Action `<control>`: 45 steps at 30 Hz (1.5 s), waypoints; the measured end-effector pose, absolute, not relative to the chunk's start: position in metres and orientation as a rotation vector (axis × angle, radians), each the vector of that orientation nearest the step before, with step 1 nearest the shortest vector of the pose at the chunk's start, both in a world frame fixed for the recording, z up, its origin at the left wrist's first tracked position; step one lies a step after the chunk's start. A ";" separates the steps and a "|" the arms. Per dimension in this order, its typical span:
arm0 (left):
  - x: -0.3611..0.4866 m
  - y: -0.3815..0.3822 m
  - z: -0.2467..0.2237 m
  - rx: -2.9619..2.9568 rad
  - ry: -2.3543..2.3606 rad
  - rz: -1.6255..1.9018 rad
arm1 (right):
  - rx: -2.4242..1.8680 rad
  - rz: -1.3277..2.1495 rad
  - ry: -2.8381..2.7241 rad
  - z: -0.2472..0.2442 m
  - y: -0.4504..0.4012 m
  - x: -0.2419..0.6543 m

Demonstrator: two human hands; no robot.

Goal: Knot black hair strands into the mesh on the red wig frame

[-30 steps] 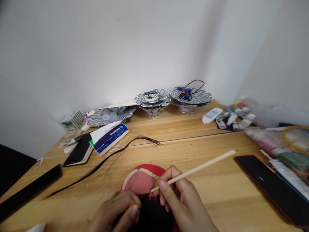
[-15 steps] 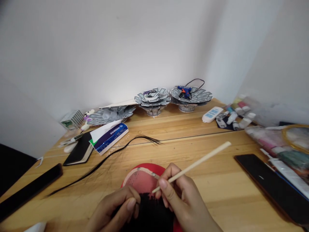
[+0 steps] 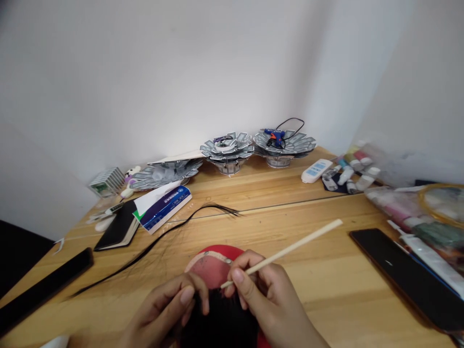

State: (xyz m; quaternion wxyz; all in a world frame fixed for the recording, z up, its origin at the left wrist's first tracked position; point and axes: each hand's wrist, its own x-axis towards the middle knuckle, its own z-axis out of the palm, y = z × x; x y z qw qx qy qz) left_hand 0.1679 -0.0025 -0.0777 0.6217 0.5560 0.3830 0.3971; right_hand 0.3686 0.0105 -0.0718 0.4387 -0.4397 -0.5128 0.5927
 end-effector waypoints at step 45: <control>0.165 -0.002 -0.075 1.514 0.909 0.760 | -1.216 1.344 -1.330 -0.071 0.015 0.357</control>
